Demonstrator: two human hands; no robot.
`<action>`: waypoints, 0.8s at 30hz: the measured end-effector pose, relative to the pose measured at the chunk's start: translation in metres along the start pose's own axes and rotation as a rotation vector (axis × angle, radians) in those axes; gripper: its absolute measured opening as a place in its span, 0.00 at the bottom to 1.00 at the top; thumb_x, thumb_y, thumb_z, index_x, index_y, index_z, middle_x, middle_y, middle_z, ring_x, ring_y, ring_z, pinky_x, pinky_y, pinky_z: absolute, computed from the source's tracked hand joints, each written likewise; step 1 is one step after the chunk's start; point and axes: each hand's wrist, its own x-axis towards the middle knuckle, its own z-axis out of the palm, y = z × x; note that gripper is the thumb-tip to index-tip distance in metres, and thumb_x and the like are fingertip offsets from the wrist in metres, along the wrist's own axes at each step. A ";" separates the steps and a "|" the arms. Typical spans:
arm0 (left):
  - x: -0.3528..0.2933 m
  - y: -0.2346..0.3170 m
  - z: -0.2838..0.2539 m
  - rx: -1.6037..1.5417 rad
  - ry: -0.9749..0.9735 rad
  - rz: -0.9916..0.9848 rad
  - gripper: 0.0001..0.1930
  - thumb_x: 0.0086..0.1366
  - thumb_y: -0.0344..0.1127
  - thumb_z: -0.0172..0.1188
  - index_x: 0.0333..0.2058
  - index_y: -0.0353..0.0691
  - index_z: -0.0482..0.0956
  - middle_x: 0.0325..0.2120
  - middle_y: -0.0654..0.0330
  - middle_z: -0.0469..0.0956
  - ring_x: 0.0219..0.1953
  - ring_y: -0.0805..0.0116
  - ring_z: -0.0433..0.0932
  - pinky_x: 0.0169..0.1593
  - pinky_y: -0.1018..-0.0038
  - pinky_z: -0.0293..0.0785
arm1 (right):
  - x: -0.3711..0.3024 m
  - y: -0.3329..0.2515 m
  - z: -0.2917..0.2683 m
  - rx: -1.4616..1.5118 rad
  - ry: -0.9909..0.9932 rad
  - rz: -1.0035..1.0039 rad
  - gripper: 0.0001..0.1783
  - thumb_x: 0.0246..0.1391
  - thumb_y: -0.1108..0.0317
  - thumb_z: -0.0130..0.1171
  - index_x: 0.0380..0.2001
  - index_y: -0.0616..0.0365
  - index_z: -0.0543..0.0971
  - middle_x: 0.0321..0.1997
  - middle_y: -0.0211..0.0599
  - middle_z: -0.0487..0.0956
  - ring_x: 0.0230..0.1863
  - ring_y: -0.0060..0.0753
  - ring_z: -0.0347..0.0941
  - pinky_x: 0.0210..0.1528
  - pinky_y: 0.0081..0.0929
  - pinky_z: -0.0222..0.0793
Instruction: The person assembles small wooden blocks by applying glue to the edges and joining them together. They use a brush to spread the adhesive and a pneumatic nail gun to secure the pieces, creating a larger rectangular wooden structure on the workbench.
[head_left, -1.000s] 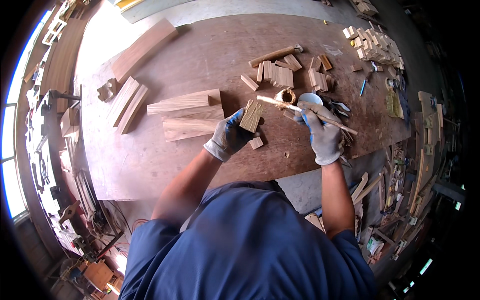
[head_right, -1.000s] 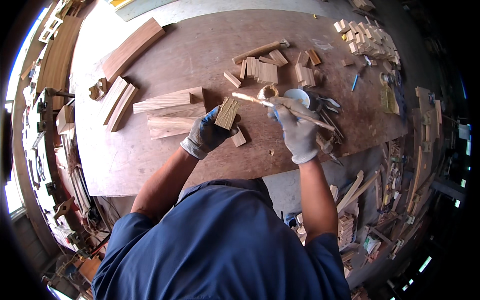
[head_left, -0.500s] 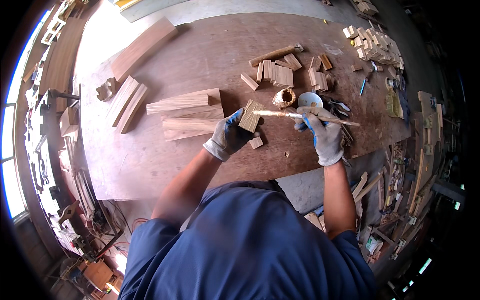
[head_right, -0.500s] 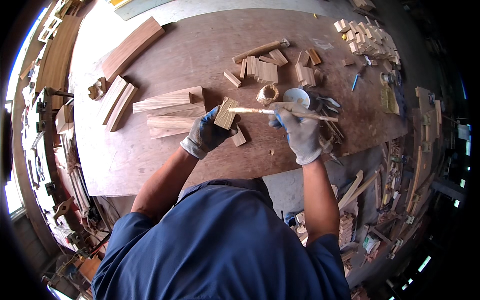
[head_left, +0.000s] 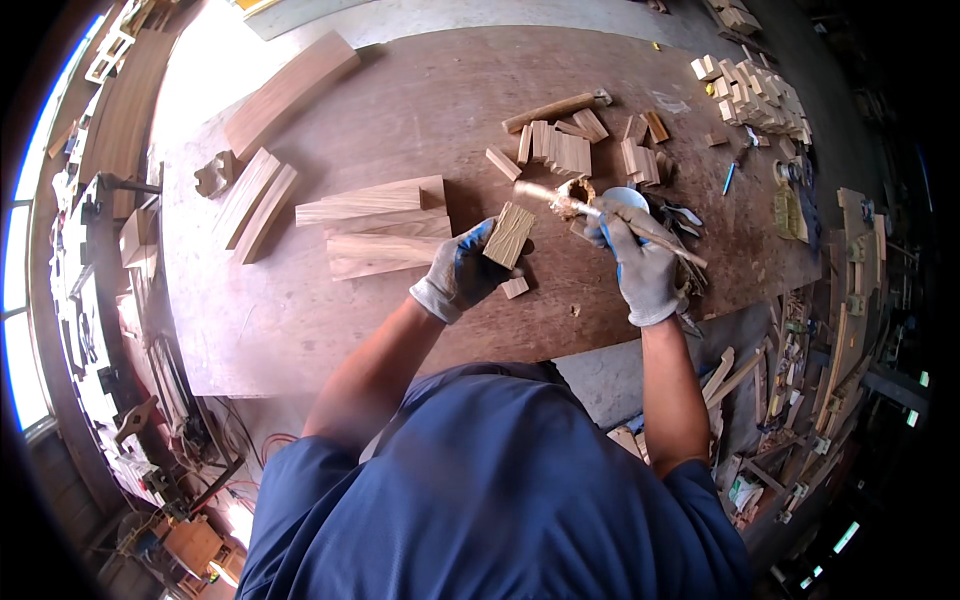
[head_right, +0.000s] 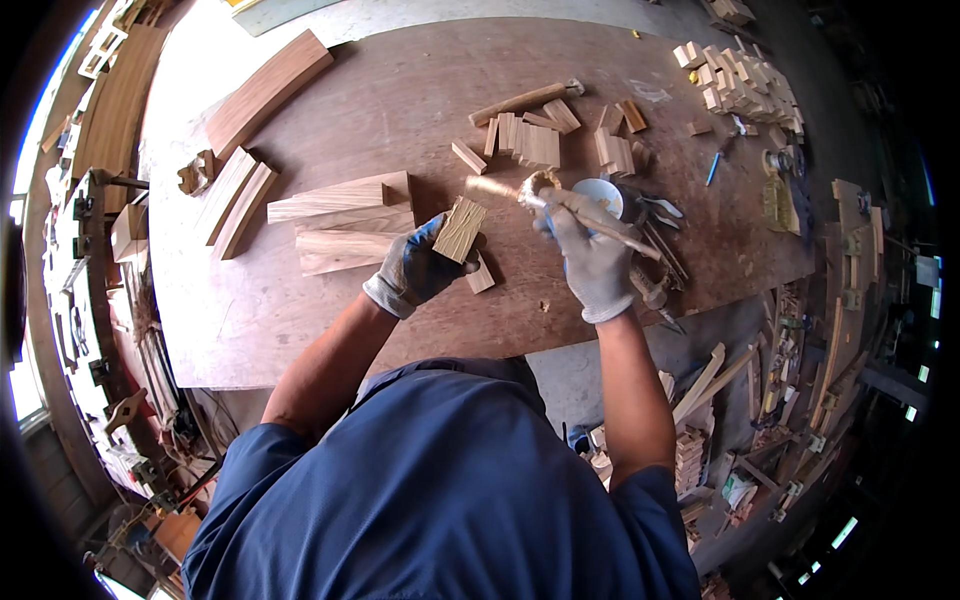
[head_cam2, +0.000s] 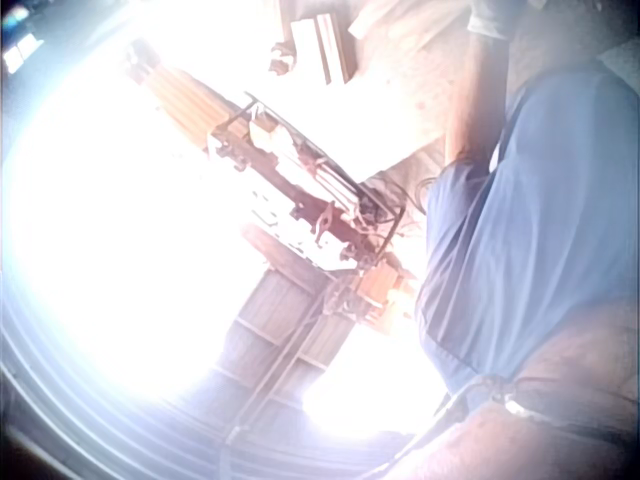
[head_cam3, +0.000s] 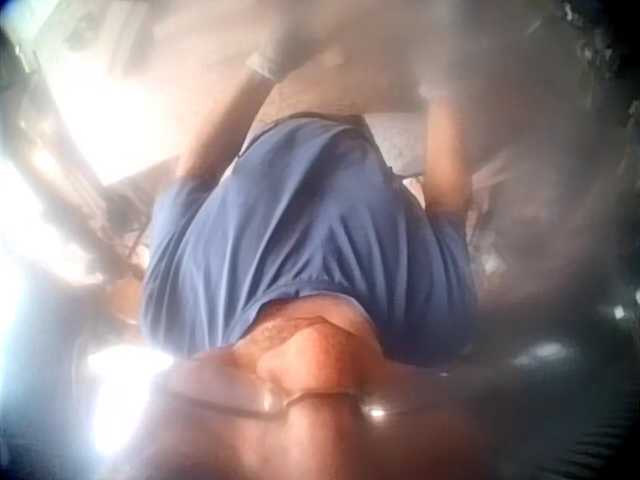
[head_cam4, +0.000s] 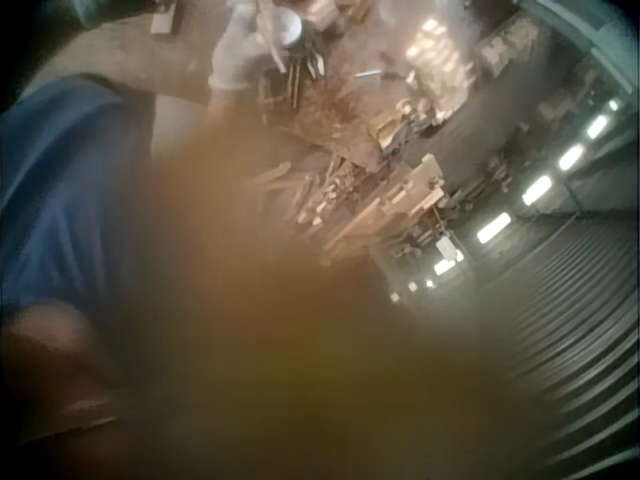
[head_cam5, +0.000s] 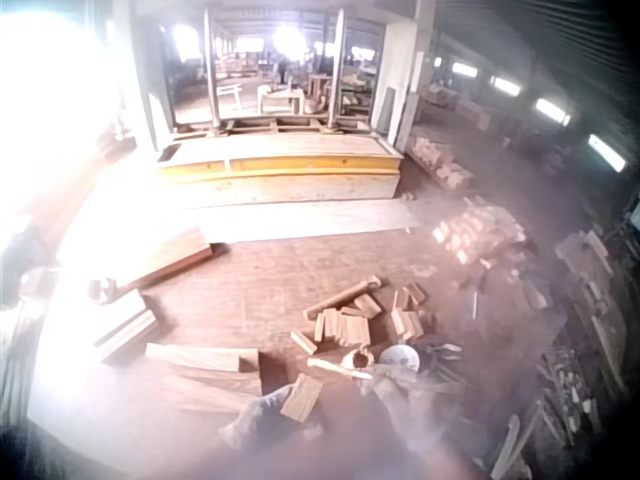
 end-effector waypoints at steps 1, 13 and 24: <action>-0.001 0.000 -0.001 0.014 -0.003 0.008 0.25 0.81 0.51 0.51 0.65 0.38 0.73 0.50 0.47 0.83 0.48 0.55 0.83 0.51 0.58 0.81 | 0.002 -0.001 0.000 0.015 0.038 0.014 0.12 0.71 0.70 0.60 0.48 0.68 0.85 0.36 0.37 0.87 0.36 0.24 0.84 0.41 0.23 0.83; -0.035 0.012 -0.005 0.249 0.040 0.088 0.27 0.76 0.52 0.62 0.60 0.36 0.75 0.50 0.51 0.82 0.47 0.58 0.83 0.52 0.61 0.81 | 0.059 0.091 -0.053 -0.655 0.283 0.123 0.18 0.63 0.53 0.67 0.38 0.59 0.89 0.27 0.48 0.86 0.31 0.44 0.85 0.37 0.41 0.78; -0.102 0.098 -0.013 1.728 0.395 0.423 0.24 0.61 0.28 0.73 0.56 0.37 0.83 0.42 0.57 0.84 0.44 0.61 0.81 0.49 0.64 0.80 | 0.067 0.164 -0.022 -0.396 0.214 0.368 0.23 0.58 0.53 0.72 0.46 0.64 0.87 0.37 0.45 0.90 0.39 0.37 0.87 0.45 0.37 0.79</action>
